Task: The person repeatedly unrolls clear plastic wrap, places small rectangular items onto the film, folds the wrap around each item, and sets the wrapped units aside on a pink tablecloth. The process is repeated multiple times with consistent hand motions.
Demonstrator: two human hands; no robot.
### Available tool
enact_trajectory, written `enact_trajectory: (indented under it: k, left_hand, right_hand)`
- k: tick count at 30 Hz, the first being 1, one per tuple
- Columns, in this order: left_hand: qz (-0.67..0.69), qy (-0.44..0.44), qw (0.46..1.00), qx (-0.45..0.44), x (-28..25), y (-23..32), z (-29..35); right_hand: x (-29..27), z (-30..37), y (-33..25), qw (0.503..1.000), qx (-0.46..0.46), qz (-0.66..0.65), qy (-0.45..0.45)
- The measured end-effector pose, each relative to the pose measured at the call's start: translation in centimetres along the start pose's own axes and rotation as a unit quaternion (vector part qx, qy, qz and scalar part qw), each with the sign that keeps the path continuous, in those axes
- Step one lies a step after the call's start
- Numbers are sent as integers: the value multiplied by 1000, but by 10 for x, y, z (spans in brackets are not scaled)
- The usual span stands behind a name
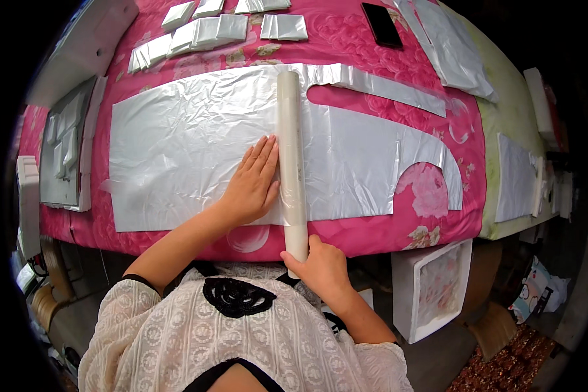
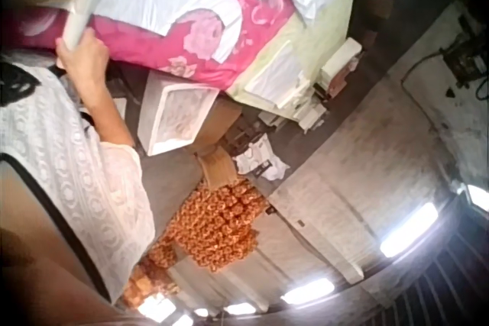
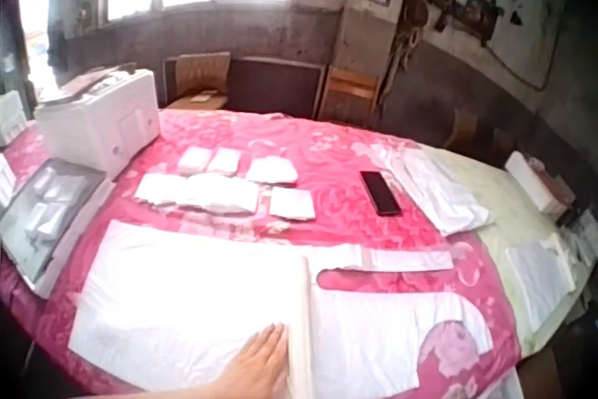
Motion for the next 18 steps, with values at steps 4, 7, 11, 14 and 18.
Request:
enact_trajectory:
  k: [4,7,11,14,18]
  left_hand:
    - [-93,-43,994,-22,11,-1,2]
    - [-106,-45,993,-19,12,-1,2]
    - [-104,-51,993,-18,14,2,-1]
    - [-103,-47,993,-20,14,0,-1]
    - [-77,-56,995,-20,16,2,-1]
  right_hand:
    - [-15,-22,-3,996,-6,-73,-54]
    - [-44,-67,-28,993,-62,-103,0]
    - [-63,-168,-38,973,-61,-224,-2]
    - [-77,-222,-49,867,-22,-495,-58]
    - [-114,-250,-66,723,-124,-674,93]
Point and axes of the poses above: each hand's wrist, its own z-axis away from the middle knuckle, its own x-axis out of the palm, y = z × x, the point moved 8 cm from there along -z, towards the middle knuckle, and after that the axes turned 2 degrees about x, right-handed, at the moved point
